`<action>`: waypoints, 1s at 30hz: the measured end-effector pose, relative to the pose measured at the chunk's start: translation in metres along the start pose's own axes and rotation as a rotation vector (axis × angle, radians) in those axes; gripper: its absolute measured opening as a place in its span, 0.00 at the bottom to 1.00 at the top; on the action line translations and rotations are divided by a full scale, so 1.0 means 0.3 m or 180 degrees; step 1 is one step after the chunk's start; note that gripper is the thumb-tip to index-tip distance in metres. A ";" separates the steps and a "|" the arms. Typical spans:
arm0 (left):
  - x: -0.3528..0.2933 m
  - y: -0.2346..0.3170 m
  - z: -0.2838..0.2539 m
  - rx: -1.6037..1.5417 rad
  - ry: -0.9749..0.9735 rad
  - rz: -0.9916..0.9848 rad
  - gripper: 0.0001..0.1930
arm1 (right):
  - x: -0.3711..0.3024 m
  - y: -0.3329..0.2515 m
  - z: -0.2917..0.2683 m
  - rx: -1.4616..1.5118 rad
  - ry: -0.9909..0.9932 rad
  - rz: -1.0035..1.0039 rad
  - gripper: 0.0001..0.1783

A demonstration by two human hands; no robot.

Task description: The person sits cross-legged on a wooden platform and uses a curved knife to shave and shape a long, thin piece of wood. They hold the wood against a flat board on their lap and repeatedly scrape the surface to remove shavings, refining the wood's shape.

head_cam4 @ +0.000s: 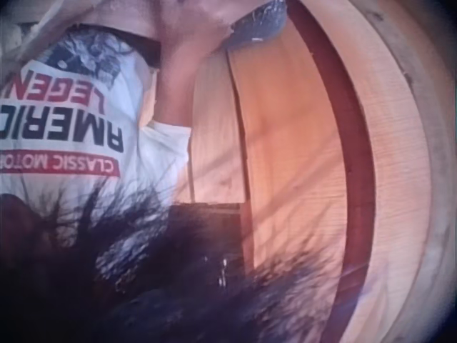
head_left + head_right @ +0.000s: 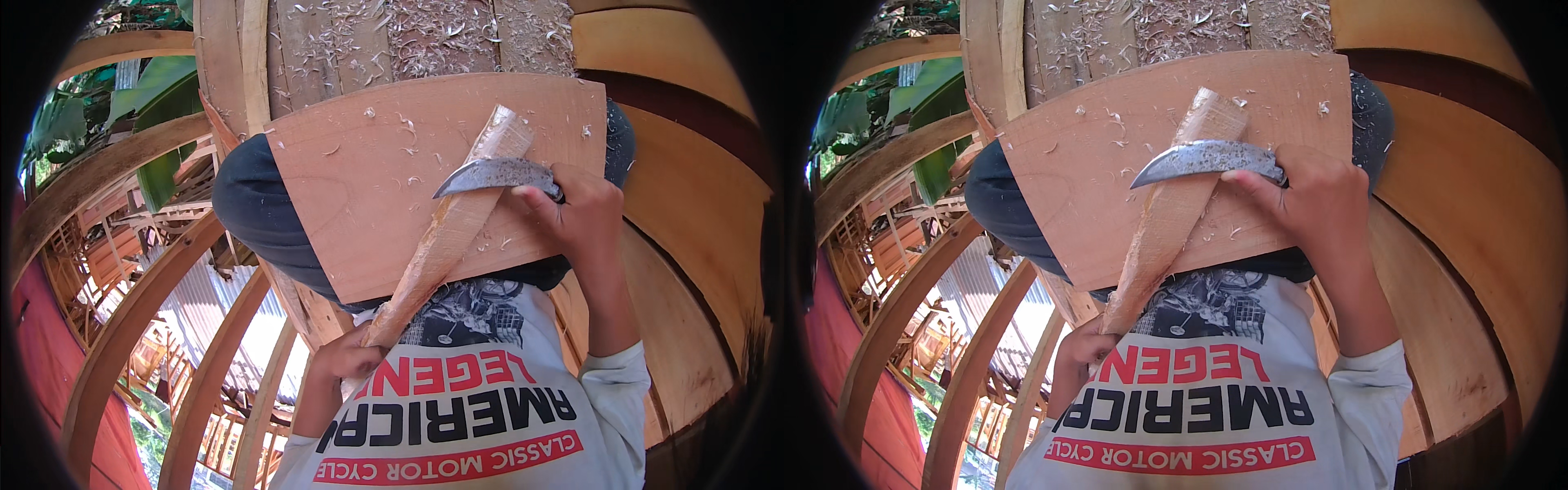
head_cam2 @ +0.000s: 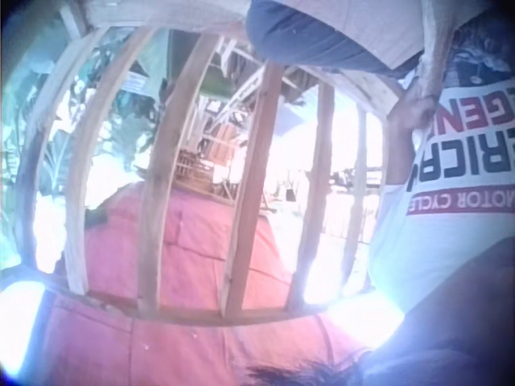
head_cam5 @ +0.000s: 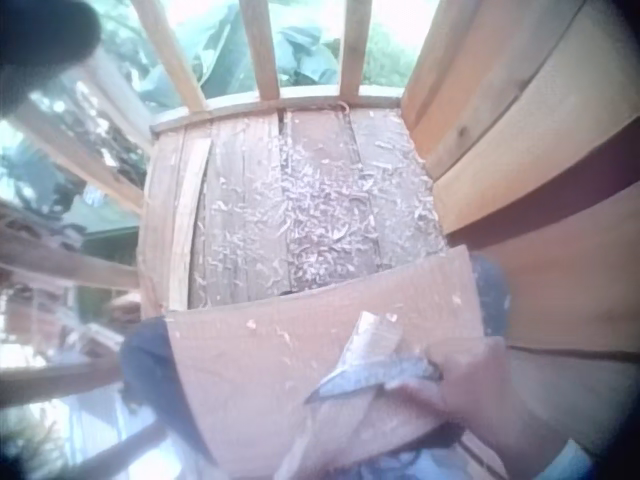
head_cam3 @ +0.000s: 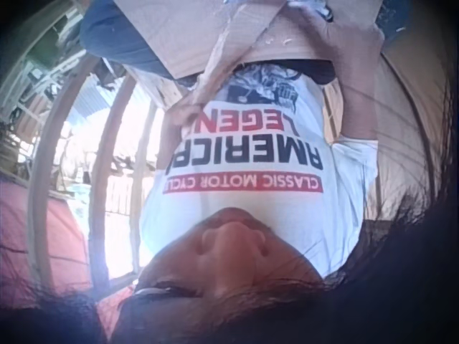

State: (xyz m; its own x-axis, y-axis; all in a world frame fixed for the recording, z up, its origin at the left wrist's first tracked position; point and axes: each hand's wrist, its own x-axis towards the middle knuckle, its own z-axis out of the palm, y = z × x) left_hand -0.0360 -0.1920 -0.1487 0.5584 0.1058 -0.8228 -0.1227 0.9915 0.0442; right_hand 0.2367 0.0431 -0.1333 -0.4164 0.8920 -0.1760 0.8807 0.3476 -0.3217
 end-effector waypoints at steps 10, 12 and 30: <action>0.032 -0.008 -0.025 -0.0491 -0.0316 -0.0047 0.27 | 0.105 0.118 -0.111 0.0485 0.0449 0.1060 0.32; 0.021 0.014 -0.026 -0.0570 -0.0325 -0.0262 0.27 | 0.041 0.015 -0.091 0.0067 0.0122 0.0114 0.32; 0.035 0.070 -0.026 -0.0433 -0.0234 -0.0415 0.29 | 0.015 -0.006 -0.019 -0.0013 -0.0171 0.0178 0.32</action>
State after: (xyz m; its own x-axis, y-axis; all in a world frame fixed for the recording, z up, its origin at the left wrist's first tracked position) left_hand -0.0390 -0.1707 -0.1609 0.6345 -0.0127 -0.7728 -0.1523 0.9782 -0.1412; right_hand 0.2344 0.0483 -0.1283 -0.3780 0.8932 -0.2433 0.9037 0.2991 -0.3063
